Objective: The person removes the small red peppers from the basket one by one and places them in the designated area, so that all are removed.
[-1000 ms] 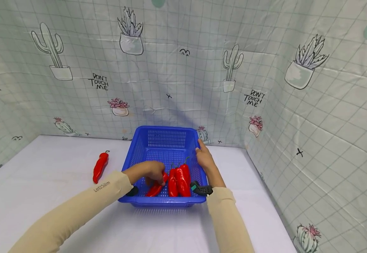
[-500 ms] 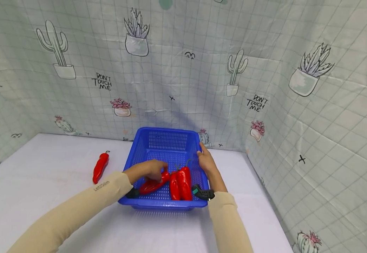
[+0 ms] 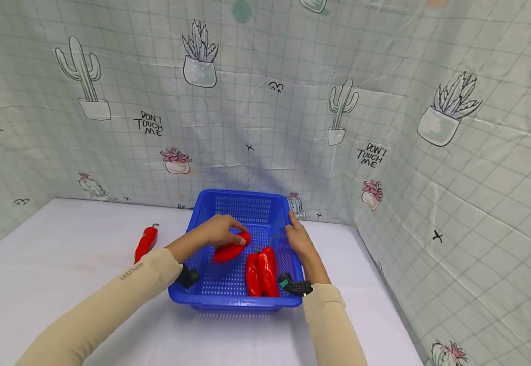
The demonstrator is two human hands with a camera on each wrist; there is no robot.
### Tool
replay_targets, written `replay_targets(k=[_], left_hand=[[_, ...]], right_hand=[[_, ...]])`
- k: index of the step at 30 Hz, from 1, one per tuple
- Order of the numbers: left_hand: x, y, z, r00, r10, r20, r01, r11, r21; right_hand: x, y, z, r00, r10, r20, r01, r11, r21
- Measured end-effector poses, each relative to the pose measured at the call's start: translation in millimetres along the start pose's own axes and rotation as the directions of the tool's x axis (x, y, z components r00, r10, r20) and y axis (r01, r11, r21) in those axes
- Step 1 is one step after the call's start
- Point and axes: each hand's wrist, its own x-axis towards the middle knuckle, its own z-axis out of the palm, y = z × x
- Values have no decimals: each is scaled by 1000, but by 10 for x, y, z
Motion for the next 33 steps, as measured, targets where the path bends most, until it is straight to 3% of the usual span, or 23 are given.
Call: replay_targets(k=[4, 8, 13, 19, 28, 33], left_hand=[[-11, -18, -64, 999, -31, 44, 37, 989, -145], [-1, -45, -72, 988, -62, 139, 99, 955, -279], [-11, -67, -49, 977, -80, 196, 147, 923, -355], [-69, -103, -150, 981, -68, 179, 141, 889, -436], [-221, -255, -551, 989, -3, 145, 85, 818, -569], [-302, -410, -731, 995, 4, 95, 53, 805, -591]], right_hand=[[-5, 0, -21, 1000, -7, 10, 7, 1000, 5], [0, 1, -30, 1000, -3, 1, 3, 1000, -6], [8, 7, -14, 1000, 4, 3, -4, 1000, 9], [20, 19, 5, 1000, 10, -6, -10, 1000, 23], [12, 22, 5, 999, 28, -18, -28, 1000, 2], [7, 27, -1, 1000, 24, -17, -23, 1000, 8]])
